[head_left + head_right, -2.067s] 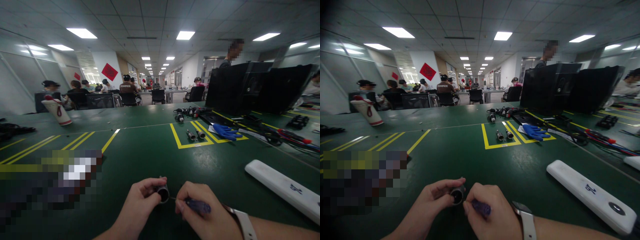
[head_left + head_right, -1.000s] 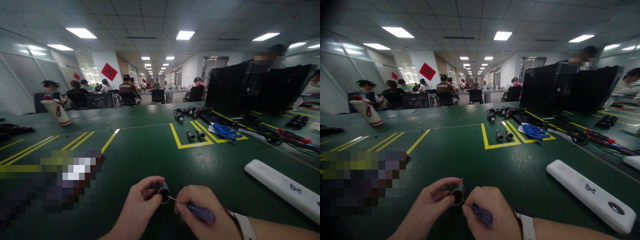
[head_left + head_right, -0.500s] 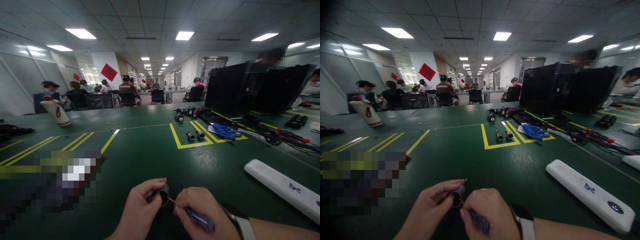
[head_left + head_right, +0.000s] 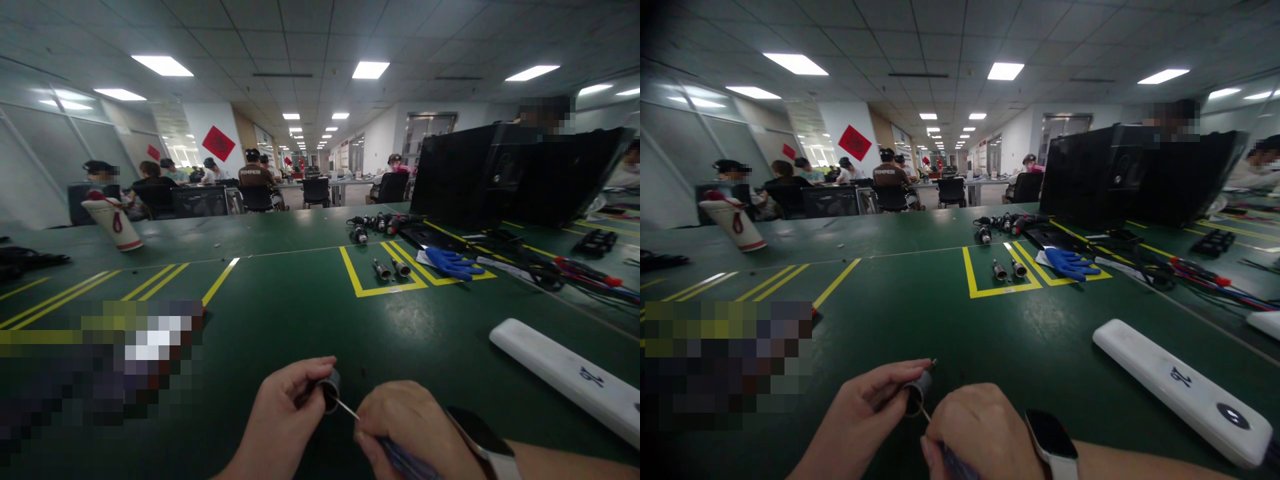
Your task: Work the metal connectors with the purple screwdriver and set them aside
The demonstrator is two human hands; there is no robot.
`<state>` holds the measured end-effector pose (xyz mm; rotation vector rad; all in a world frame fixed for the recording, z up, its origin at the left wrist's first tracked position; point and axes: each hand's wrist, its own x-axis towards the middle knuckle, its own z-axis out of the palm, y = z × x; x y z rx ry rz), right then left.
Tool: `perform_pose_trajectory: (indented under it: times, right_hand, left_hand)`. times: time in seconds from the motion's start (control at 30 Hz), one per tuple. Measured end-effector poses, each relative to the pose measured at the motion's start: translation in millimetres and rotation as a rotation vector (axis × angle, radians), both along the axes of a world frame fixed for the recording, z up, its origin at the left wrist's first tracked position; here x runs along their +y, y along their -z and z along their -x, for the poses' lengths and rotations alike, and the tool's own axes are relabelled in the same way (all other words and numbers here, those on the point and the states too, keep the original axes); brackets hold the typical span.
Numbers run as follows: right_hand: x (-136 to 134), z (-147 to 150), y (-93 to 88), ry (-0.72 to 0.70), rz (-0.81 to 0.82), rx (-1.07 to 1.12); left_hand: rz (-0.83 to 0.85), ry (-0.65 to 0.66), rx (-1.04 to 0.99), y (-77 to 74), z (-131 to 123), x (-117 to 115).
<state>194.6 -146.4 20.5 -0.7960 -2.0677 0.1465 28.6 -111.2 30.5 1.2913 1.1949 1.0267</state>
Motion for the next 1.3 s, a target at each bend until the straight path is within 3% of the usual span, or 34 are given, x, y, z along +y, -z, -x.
perform_pose_trajectory:
  times: [0.37, 0.47, 0.53, 0.63, 0.77, 1.07, 1.3]
  right_hand:
    - [0, 6, 3.3, 0.040, -0.020, -0.009]
    - [-2, 2, -3.6, 0.042, 0.015, 0.002]
    - [-2, -7, -14.5, 0.045, 0.136, 0.042]
    - [6, -24, -30.2, 0.045, 0.458, 0.240]
    - [26, -40, -31.7, 0.043, 0.720, 0.347]
    - [44, -41, -15.0, 0.115, 0.734, 0.237]
    - [43, -36, -10.2, 0.065, 0.758, 0.265]
  left_hand:
    - [0.000, 0.030, 0.032, -1.6, 0, -1]
    - [-0.004, 0.034, 0.026, -2.6, 0, 0]
    - [0.013, 0.035, 0.024, -4.8, 2, 2]
    - [0.101, 0.024, -0.003, -9.6, 6, 7]
    - [0.230, 0.017, -0.148, -10.9, 12, 11]
    - [0.253, 0.058, -0.211, -2.4, 12, 12]
    - [0.239, 0.085, -0.133, 0.4, 9, 10]
